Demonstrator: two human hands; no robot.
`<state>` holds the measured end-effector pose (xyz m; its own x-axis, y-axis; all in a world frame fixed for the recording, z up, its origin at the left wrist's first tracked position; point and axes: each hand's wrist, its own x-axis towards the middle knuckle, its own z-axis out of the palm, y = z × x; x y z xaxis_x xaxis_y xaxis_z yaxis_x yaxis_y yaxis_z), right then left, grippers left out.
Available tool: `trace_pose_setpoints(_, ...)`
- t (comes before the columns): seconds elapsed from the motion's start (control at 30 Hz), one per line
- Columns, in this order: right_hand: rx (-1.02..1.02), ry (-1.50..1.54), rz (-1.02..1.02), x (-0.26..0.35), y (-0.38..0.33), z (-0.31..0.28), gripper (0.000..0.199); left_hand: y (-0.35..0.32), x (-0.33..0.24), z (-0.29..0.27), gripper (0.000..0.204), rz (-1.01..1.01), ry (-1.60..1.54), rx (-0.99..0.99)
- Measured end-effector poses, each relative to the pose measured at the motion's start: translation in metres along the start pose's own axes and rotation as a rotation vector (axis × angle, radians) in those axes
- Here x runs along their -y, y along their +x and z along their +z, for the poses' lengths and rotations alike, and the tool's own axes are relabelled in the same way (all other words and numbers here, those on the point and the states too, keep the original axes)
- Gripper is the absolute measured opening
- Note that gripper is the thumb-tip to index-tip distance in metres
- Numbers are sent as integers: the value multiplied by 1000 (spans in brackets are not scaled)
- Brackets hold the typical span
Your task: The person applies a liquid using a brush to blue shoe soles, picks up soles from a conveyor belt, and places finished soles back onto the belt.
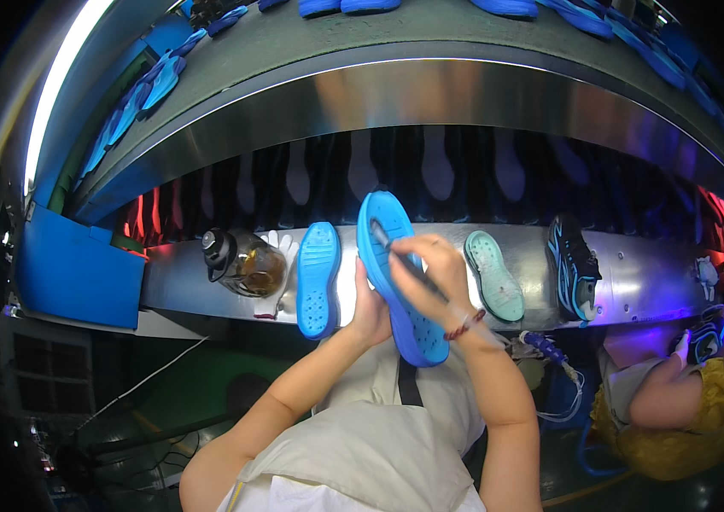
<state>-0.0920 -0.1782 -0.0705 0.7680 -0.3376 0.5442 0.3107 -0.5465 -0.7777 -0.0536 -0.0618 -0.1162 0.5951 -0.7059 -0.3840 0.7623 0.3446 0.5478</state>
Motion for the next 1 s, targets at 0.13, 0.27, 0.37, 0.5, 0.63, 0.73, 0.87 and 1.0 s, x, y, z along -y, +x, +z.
trace_pose_setpoints(0.13, 307, -4, -59, 26, -40, -19, 11, -6, -34, -15, 92, 42, 45, 53)
trace_pose_setpoints(0.27, 439, 225, 51, 19, -37, -48, 13, -16, -35, -17, 96, -28, 43, 155)
trace_pose_setpoints(0.37, 141, 343, 185, 23, 3, -57, 14, -21, -25, -8, 97, -138, -33, 344)
trace_pose_setpoints(0.5, 316, 380, 147, 19, 0, -42, 16, -21, -25, 16, 96, -90, -90, 232)
trace_pose_setpoints(0.63, 336, 668, 206, 24, -4, -52, 18, -18, -29, 0, 93, -66, 101, 228)
trace_pose_setpoints(0.73, 286, 456, 254, 18, -1, -52, 19, -18, -30, 1, 91, -14, 95, 320)
trace_pose_setpoints(0.87, 524, 588, 27, 22, -9, -54, 18, -19, -39, 15, 94, 98, 101, 100)
trace_pose_setpoints(1.0, 337, 468, 122, 14, -10, -54, 21, -17, -43, 15, 97, 146, 102, 214)
